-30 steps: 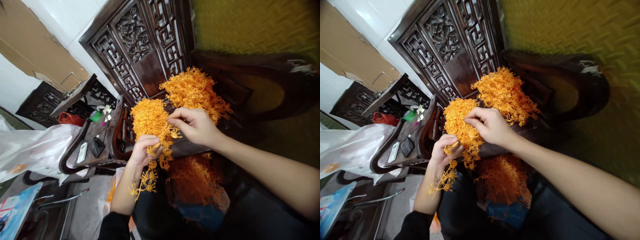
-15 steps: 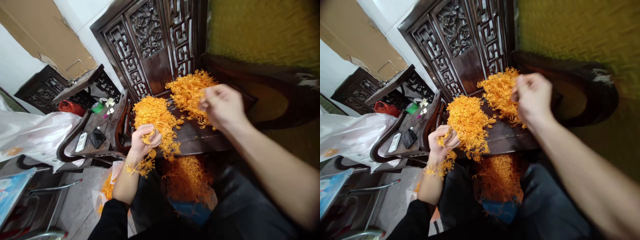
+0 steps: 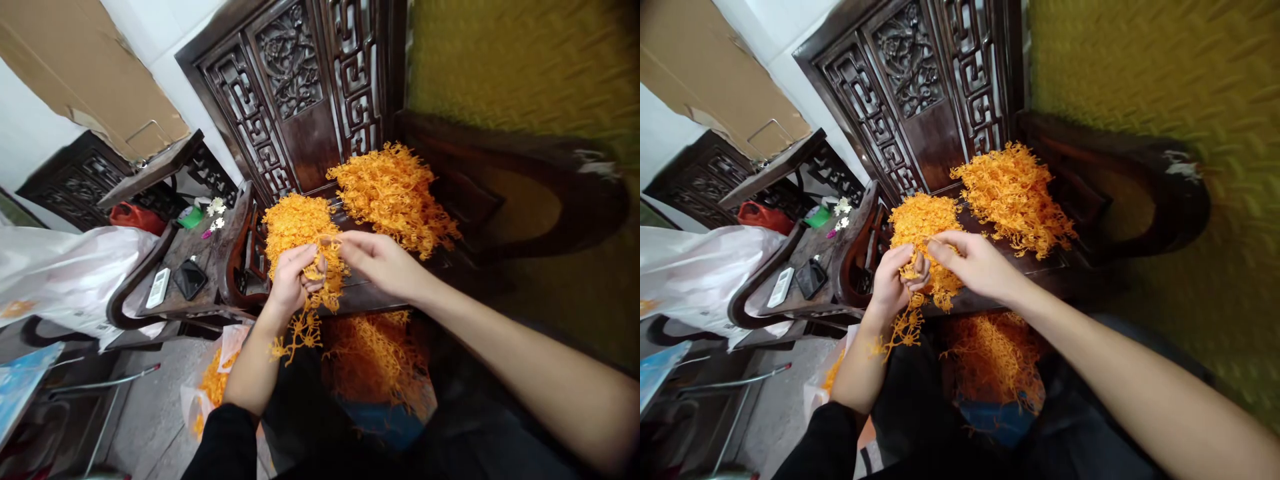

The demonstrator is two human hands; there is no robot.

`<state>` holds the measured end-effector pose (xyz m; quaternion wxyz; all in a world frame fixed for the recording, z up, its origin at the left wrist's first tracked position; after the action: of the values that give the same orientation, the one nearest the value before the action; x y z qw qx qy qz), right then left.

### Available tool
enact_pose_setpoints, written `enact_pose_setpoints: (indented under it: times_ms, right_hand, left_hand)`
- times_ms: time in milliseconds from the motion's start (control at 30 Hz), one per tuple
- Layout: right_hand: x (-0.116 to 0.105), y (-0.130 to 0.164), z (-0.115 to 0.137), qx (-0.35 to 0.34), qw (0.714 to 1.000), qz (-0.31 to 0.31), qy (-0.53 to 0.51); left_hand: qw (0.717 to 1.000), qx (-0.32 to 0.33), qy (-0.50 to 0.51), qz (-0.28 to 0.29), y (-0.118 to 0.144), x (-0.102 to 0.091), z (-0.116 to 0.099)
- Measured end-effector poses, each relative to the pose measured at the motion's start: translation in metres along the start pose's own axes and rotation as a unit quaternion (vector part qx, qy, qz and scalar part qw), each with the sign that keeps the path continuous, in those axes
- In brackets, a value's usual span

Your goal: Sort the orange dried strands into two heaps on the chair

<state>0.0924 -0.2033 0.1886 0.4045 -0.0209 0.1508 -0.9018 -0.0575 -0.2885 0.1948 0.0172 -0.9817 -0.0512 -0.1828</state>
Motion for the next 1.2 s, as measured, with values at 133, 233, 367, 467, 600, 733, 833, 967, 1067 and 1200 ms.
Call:
enact_pose_setpoints:
  times_ms: [133,233,367,467,600,733,833,967,1067,1200]
  right_hand:
    - [-0.021,-0.007,-0.013,-0.059,0.937,-0.025,0.343]
    - [-0.053,-0.017,-0.032,0.022,0.882,-0.103,0.459]
    - [-0.054,-0.015,-0.032,0.042,0.944,-0.087,0.314]
    - [-0.026,0.0,-0.015,-0.035,0.971,-0.083,0.22]
    - [0.005,0.018,0.001,-0.207,0.928,-0.098,0.295]
    - [0.009,0.023,0.005,-0.338,0.843,-0.115,0.401]
    - [0.007,0.021,0.005,-0.384,0.79,-0.107,0.465]
    - [0.008,0.016,0.002,-0.359,0.799,-0.092,0.474]
    - [0.011,0.013,-0.001,-0.34,0.815,-0.098,0.459]
    - [0.009,0.007,-0.001,-0.337,0.787,-0.12,0.502]
  left_hand:
    - [1.0,0.018,0.004,0.007,0.008,-0.001,-0.014]
    - [0.997,0.065,0.03,-0.027,0.014,-0.003,-0.025]
    - [0.993,0.047,-0.004,-0.104,0.01,-0.004,-0.013]
    - [0.992,0.001,-0.019,-0.122,0.003,-0.001,0.005]
    - [0.987,0.019,-0.018,-0.158,-0.002,0.001,0.013]
    - [0.984,0.039,-0.042,-0.169,-0.003,0.004,0.014]
    - [0.987,0.048,-0.044,-0.144,-0.001,0.008,0.015]
    - [0.994,-0.012,-0.016,-0.107,0.004,0.014,0.016]
    - [0.995,-0.037,0.025,-0.089,0.007,0.017,0.013]
    - [0.997,-0.037,-0.032,-0.066,0.01,0.013,0.003]
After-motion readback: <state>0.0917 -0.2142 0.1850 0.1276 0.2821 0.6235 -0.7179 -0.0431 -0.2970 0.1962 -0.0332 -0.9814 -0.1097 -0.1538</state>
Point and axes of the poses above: each hand's wrist, its own y-axis away from the middle knuckle, its own x-axis out of the palm, z = x × y, the point moved 2 cm from there along -y, towards the middle knuckle, and after that the axes turned 1 degree about z, right-handed, at the moved point
